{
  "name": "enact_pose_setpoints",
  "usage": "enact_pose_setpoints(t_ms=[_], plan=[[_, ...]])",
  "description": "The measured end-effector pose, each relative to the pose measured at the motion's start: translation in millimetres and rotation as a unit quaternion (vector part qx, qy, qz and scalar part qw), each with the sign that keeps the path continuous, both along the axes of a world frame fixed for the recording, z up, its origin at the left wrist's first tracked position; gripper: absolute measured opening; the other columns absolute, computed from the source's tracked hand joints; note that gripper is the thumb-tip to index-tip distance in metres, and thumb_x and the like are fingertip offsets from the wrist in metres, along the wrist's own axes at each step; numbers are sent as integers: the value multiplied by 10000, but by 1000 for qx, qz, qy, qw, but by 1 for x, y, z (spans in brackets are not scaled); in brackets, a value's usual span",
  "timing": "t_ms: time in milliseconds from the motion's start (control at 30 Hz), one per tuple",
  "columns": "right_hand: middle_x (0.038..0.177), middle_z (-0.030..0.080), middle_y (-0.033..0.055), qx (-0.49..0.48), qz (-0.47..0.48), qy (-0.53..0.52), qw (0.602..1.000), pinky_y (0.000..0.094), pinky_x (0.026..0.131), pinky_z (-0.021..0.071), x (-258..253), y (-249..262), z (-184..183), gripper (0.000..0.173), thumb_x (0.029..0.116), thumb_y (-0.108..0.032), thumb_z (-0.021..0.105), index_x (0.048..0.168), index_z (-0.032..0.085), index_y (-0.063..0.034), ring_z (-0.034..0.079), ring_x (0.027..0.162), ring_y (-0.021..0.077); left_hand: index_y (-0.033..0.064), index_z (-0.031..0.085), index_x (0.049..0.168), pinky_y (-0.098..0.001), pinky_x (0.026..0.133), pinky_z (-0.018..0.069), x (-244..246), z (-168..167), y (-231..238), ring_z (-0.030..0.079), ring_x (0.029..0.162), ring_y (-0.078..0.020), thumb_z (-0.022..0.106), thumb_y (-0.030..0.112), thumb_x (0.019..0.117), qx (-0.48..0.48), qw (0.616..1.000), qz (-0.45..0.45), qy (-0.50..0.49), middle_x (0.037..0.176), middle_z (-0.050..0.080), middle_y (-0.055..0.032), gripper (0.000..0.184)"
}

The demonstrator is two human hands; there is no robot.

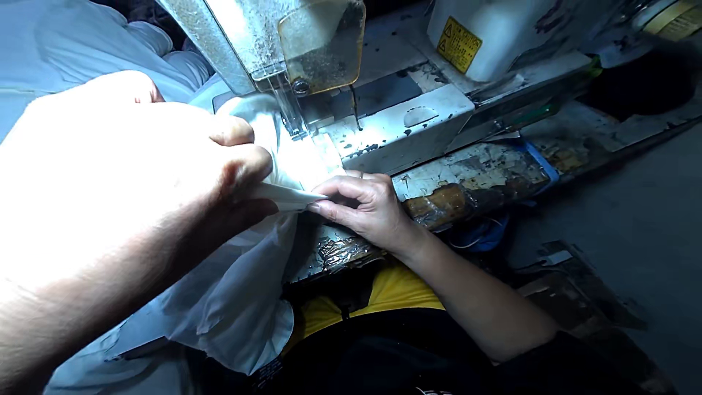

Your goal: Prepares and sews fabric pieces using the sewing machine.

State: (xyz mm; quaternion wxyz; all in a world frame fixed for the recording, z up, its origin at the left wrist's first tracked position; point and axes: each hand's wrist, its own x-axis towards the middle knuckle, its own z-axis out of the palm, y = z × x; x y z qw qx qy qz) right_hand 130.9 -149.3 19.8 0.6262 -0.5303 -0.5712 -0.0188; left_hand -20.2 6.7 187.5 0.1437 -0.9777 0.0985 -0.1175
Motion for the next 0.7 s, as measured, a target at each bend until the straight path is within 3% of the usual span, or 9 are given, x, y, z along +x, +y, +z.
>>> enact_pose_setpoints(t_ms=[167,233,300,333,367,400,500,700], plan=[[813,716,35,10,-2,11,1000,188,596,501,1,1,2,91,904,-105,761,899,761,-14,604,664,24,176,473,682,-447,596,312,1,1,2,481,606,-227,526,526,951,24,1000,-5,-11,651,439,-11,444],[790,698,34,3,1,36,999,176,586,501,-5,-3,4,102,896,-106,765,885,752,-6,591,645,20,144,496,675,-461,641,313,-2,-3,-12,497,693,-285,552,479,933,33,999,-1,-38,685,474,-48,426],[791,675,17,-18,-2,74,997,147,595,497,-19,-15,9,91,890,-108,746,883,748,-17,581,655,3,100,610,713,-553,827,366,-9,-34,-29,564,976,-390,645,408,910,-11,993,-7,-113,877,622,-124,367],[803,683,10,-26,-10,84,996,140,618,495,-27,-21,10,98,902,-126,731,890,752,-31,585,677,-6,111,660,789,-587,958,381,-12,-56,-32,580,1163,-385,633,369,946,-26,990,-3,-140,1037,697,-117,303],[807,691,9,-28,-22,85,996,135,629,489,-34,-25,10,123,921,-156,727,898,758,-39,585,684,-12,129,692,865,-601,1082,327,-14,-77,-28,549,1309,-350,598,301,974,-43,987,3,-152,1175,722,-82,224],[799,688,5,-30,-36,82,996,129,622,473,-38,-29,9,145,933,-183,726,900,762,-46,572,674,-19,143,713,913,-603,1138,274,-14,-91,-23,519,1371,-321,565,240,985,-60,985,8,-163,1235,723,-44,192],[778,673,-2,-31,-62,62,996,126,600,443,-41,-34,13,164,945,-202,715,894,758,-52,547,655,-19,139,720,897,-617,1152,231,-13,-91,-19,534,1353,-315,533,126,953,-66,982,20,-177,1162,749,-14,196],[786,695,14,-21,-99,34,994,115,590,441,-42,-34,13,174,949,-200,712,891,765,-45,552,646,-25,124,728,887,-642,1129,255,-7,-73,-23,602,1229,-319,506,130,966,-65,984,37,-160,1001,750,-17,235]])
